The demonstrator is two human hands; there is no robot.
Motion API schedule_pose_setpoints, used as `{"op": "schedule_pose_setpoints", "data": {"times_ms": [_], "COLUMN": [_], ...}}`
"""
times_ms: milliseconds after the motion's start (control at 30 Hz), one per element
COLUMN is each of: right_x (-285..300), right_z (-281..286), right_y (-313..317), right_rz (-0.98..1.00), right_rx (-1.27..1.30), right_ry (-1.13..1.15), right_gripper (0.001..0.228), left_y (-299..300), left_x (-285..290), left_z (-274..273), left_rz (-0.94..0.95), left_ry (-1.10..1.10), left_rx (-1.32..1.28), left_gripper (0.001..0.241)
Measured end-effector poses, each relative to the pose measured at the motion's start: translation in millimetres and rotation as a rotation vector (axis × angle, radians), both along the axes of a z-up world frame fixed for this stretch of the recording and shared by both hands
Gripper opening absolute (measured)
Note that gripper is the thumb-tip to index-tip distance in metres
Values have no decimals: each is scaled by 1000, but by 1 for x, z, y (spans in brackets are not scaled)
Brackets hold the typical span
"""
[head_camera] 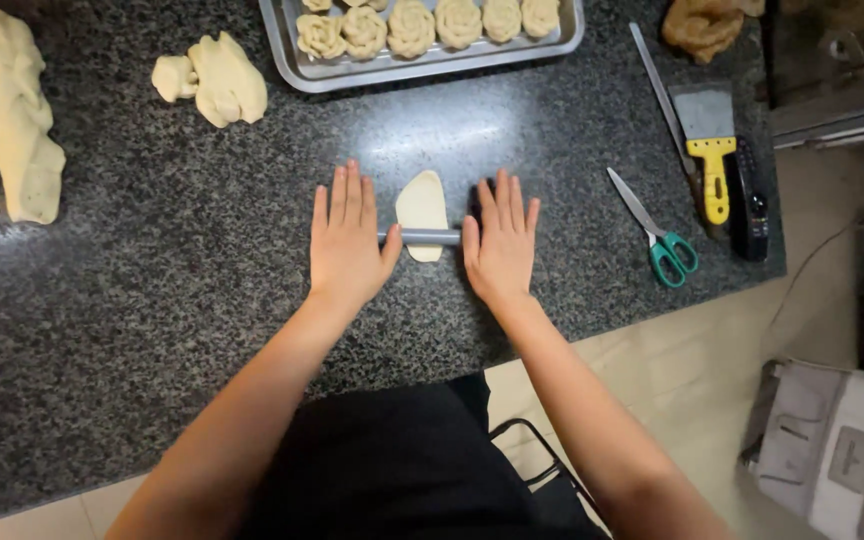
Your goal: Rolling out dough pieces, cutting them, and forming decorative shapes for baking.
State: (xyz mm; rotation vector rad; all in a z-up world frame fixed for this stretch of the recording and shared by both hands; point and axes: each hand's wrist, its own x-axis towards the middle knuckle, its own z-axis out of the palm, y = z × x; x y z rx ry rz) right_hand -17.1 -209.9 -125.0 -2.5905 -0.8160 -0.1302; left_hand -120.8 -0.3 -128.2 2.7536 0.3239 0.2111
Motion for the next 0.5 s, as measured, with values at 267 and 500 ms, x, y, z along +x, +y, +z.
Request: {"op": "schedule_pose_setpoints", "data": {"times_ms": [267, 500], "right_x": [65, 115], "right_z": [2, 1], "right_y": [41, 66], "right_rz": [27, 69], "right_rx": [-124, -21], "right_ry": [7, -18], "right_gripper": [63, 54], "left_y": [21, 53], "left_x": [50, 97], "left_z": [10, 1], "left_rz": [103, 113], "left_ry": [46, 53], "left_rx": [-70, -65], "left_gripper": [81, 84]}}
